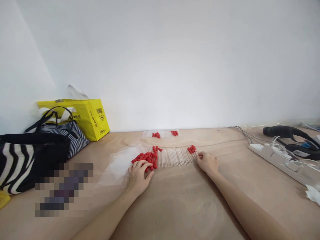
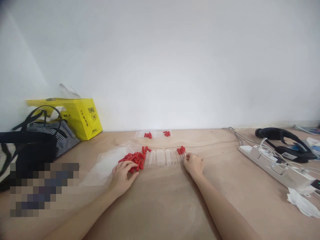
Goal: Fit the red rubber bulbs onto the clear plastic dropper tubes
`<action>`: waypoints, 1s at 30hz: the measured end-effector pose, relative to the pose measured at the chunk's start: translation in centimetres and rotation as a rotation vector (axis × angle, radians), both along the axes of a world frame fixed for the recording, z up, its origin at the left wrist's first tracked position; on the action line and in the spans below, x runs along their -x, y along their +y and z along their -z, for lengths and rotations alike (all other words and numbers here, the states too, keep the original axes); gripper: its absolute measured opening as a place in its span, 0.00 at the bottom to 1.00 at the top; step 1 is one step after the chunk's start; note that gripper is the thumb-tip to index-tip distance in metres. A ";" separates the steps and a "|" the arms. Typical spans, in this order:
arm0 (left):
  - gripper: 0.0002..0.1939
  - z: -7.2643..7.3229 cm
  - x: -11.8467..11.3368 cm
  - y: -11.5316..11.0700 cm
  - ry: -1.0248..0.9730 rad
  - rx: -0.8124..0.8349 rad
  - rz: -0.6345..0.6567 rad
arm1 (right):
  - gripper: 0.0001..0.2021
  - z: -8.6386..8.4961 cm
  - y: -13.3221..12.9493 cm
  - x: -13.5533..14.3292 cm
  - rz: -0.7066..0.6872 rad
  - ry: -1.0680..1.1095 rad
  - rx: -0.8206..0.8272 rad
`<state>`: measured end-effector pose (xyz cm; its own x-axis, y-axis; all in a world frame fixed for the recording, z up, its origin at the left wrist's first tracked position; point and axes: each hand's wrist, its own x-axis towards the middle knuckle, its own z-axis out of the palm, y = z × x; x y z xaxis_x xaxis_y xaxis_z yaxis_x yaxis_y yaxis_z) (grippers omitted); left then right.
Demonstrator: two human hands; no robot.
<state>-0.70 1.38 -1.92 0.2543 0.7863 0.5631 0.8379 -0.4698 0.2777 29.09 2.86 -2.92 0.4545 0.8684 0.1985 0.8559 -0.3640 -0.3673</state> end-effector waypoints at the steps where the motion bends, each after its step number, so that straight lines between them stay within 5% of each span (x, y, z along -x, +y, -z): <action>1: 0.08 0.0 0.0 0.0 0.004 -0.004 0.006 | 0.13 0.0 0.0 0.0 0.001 -0.002 -0.009; 9: 0.08 -0.1 -0.2 0.0 -0.001 -0.024 -0.005 | 0.14 -0.8 -0.2 1.5 -0.110 -0.054 -0.067; 20: 0.07 -2.1 -0.8 2.9 0.038 0.011 -0.156 | 0.14 -1.7 2.5 3.0 -0.075 -0.094 0.161; 30: 0.08 -3.6 -2.5 7.3 0.253 0.177 0.210 | 0.14 -1.7 2.9 3.8 -0.082 -0.131 0.180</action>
